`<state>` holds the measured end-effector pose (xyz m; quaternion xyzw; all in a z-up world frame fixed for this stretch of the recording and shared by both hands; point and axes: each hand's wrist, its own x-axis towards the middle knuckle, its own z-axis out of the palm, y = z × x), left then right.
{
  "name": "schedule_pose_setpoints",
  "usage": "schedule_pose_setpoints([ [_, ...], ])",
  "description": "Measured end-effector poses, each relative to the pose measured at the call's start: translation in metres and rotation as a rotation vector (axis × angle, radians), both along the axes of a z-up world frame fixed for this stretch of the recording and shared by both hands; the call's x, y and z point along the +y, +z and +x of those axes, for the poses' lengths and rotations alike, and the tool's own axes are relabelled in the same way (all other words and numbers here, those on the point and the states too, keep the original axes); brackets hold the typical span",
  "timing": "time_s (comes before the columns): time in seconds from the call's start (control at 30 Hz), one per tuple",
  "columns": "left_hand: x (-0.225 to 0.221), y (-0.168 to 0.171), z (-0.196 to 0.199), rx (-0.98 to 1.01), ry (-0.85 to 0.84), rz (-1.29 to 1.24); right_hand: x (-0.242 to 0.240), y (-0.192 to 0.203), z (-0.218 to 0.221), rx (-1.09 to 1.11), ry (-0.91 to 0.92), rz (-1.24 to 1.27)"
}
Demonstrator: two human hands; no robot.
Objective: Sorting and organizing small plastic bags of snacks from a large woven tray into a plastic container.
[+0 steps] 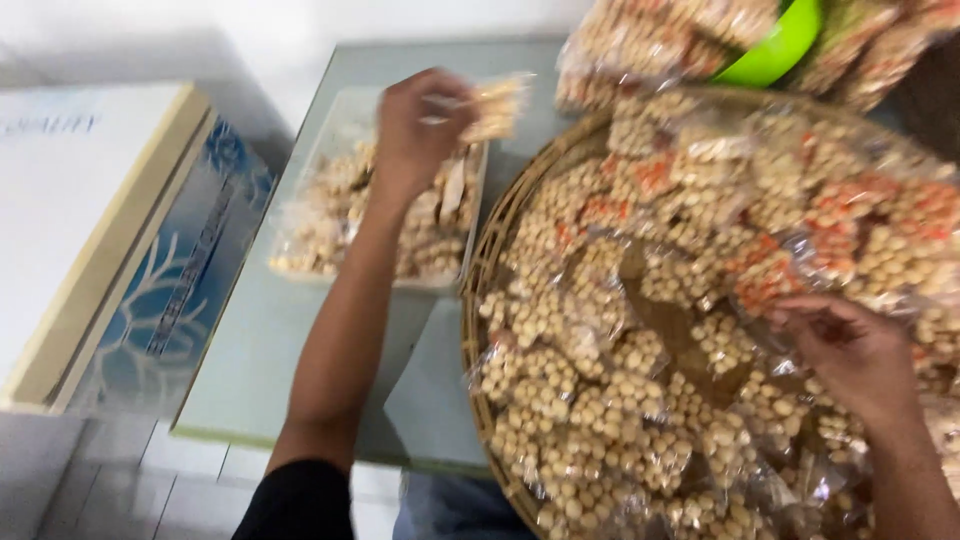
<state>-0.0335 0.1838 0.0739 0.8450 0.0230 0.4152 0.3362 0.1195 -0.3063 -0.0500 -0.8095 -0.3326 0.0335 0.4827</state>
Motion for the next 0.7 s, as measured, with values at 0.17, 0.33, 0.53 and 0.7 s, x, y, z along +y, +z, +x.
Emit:
schedule_pose_setpoints([
  [0.17,0.078,-0.011,0.018,0.286,0.491,0.124,0.003,0.019,-0.013,-0.099,0.034,-0.073],
  [0.33,0.177,-0.064,0.065,0.282,0.565,0.353,0.0,0.018,-0.011,-0.103,0.002,-0.128],
  [0.53,0.149,-0.09,0.073,0.734,0.551,0.481,0.004,0.023,-0.013,-0.129,0.073,-0.119],
  [0.7,0.11,-0.069,0.057,1.009,0.393,0.241,0.008,0.031,-0.015,-0.06,0.055,-0.153],
])
